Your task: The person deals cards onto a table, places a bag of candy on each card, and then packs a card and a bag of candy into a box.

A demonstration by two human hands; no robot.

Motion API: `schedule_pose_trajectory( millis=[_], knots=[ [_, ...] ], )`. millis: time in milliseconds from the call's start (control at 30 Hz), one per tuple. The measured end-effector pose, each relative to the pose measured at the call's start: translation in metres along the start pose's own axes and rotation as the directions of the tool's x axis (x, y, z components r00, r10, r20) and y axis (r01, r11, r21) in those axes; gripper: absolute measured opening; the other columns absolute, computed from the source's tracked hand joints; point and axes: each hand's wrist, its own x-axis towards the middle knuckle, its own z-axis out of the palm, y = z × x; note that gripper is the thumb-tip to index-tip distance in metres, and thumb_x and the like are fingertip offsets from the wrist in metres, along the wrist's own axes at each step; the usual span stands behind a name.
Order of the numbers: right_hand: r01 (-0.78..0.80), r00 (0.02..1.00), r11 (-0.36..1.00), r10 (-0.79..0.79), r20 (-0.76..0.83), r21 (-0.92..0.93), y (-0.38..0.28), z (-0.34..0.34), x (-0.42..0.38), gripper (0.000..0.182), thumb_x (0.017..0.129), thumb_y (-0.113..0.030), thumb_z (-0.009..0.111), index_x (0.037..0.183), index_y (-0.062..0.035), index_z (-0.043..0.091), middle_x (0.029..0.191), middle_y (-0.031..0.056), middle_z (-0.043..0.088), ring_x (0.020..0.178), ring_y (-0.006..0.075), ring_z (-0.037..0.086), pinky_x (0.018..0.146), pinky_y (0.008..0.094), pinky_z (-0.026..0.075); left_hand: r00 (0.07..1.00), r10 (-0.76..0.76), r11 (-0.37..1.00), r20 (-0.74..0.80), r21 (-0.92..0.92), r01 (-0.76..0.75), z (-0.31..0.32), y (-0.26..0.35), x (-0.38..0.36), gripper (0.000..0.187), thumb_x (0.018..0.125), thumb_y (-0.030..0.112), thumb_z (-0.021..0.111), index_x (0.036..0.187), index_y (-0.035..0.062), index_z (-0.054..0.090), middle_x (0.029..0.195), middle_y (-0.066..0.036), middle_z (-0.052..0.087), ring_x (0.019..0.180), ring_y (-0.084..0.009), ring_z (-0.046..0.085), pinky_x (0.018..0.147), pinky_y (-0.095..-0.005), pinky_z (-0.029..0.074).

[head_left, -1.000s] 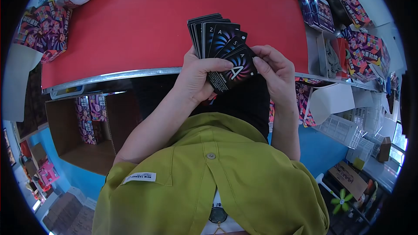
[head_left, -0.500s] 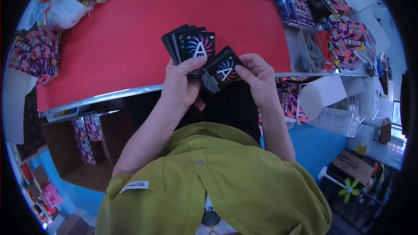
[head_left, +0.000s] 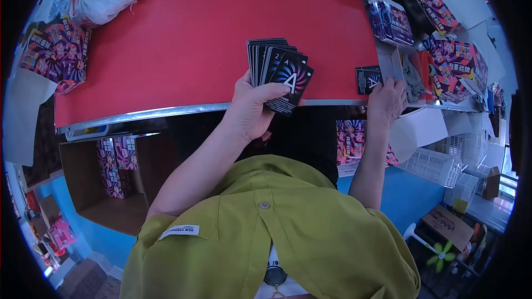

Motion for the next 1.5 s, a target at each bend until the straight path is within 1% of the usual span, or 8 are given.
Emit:
schedule_pose_trajectory(
  millis=[33, 67, 100, 133, 167, 300, 533, 1500],
  knots=[
    [0.002, 1.0, 1.0, -0.002, 0.004, -0.001, -0.008, -0.01, 0.001, 0.019, 0.088, -0.018, 0.055, 0.098, -0.0022, 0.061, 0.099, 0.0138, 0.058, 0.092, 0.0305, 0.057, 0.081, 0.0395, 0.045, 1.0, -0.01, 1.0, 0.003, -0.004, 0.01, 0.003, 0.001, -0.001, 0.043, 0.07, -0.014, 0.06, 0.109, 0.0009, 0.049, 0.095, -0.013, 0.061, 0.084, -0.0237, 0.065, 0.07, -0.0432, 0.06],
    [0.103, 0.994, 0.927, -0.088, -0.058, 0.361, -0.02, -0.023, 0.001, 0.018, 0.088, -0.018, 0.057, 0.096, -0.0021, 0.061, 0.094, 0.0116, 0.059, 0.086, 0.0262, 0.058, 0.077, 0.0359, 0.045, 1.0, -0.017, 1.0, 0.0, -0.005, 0.017, 0.003, 0.001, -0.002, 0.043, 0.07, -0.014, 0.06, 0.109, 0.0009, 0.049, 0.095, -0.013, 0.061, 0.084, -0.0237, 0.065, 0.07, -0.0432, 0.06],
    [0.201, 0.98, 0.72, -0.138, -0.146, 0.664, -0.032, -0.036, -0.001, 0.017, 0.088, -0.018, 0.06, 0.093, -0.0019, 0.061, 0.089, 0.0093, 0.059, 0.081, 0.0219, 0.059, 0.073, 0.0324, 0.046, 0.999, -0.036, 0.999, 0.009, 0.008, 0.036, 0.003, 0.001, -0.002, 0.045, 0.069, -0.015, 0.059, 0.11, 0.0006, 0.049, 0.096, -0.013, 0.061, 0.086, -0.0245, 0.065, 0.071, -0.0432, 0.06],
    [0.044, 0.975, 0.429, -0.215, 0.055, 0.902, -0.046, -0.048, -0.004, 0.016, 0.089, -0.016, 0.059, 0.093, -0.0005, 0.06, 0.086, 0.0063, 0.059, 0.077, 0.0152, 0.057, 0.07, 0.0282, 0.045, 0.998, -0.055, 0.998, 0.021, 0.022, 0.054, 0.004, 0.0, -0.002, 0.046, 0.068, -0.016, 0.059, 0.11, 0.0004, 0.049, 0.098, -0.014, 0.061, 0.087, -0.0252, 0.065, 0.072, -0.0433, 0.059],
    [-0.181, 0.914, 0.097, -0.35, 0.204, 0.979, -0.058, -0.057, -0.007, 0.016, 0.09, -0.015, 0.059, 0.093, 0.0008, 0.059, 0.083, 0.0033, 0.059, 0.074, 0.0085, 0.055, 0.067, 0.0239, 0.045, 0.998, -0.063, 0.998, 0.028, 0.025, 0.062, 0.006, -0.002, -0.001, 0.046, 0.068, -0.016, 0.059, 0.11, 0.0004, 0.049, 0.098, -0.014, 0.061, 0.087, -0.0252, 0.065, 0.072, -0.0433, 0.059],
    [-0.508, 0.758, -0.185, -0.561, 0.334, 0.841, -0.081, -0.062, -0.008, 0.009, 0.09, -0.01, 0.059, 0.092, -0.0011, 0.06, 0.082, 0.0, 0.06, 0.075, 0.0048, 0.055, 0.07, 0.0199, 0.045, 0.997, -0.067, 0.997, 0.042, 0.053, 0.064, 0.008, -0.002, -0.004, 0.048, 0.067, -0.017, 0.059, 0.111, -0.0004, 0.049, 0.098, -0.014, 0.062, 0.088, -0.0254, 0.065, 0.073, -0.0424, 0.059],
    [-0.519, 0.797, -0.287, -0.503, 0.335, 0.805, -0.088, -0.07, -0.014, 0.008, 0.087, -0.006, 0.061, 0.092, 0.0011, 0.06, 0.078, 0.0015, 0.061, 0.074, 0.0062, 0.057, 0.069, 0.0196, 0.048, 0.999, 0.02, 0.999, 0.032, 0.027, -0.02, 0.0, -0.002, -0.007, 0.046, 0.064, -0.012, 0.064, 0.108, 0.0003, 0.054, 0.094, -0.011, 0.063, 0.081, -0.0222, 0.065, 0.069, -0.0346, 0.056],
    [-0.568, 0.775, -0.372, -0.543, 0.324, 0.734, -0.09, -0.062, -0.017, 0.006, 0.085, -0.006, 0.063, 0.089, -0.0012, 0.062, 0.078, 0.0005, 0.062, 0.072, 0.0047, 0.056, 0.068, 0.0179, 0.044, 0.997, 0.064, 0.995, 0.045, -0.078, -0.06, -0.009, 0.001, -0.004, 0.049, 0.064, -0.018, 0.062, 0.109, 0.0009, 0.052, 0.095, -0.013, 0.064, 0.084, -0.0249, 0.066, 0.072, -0.0374, 0.058]
  ],
)
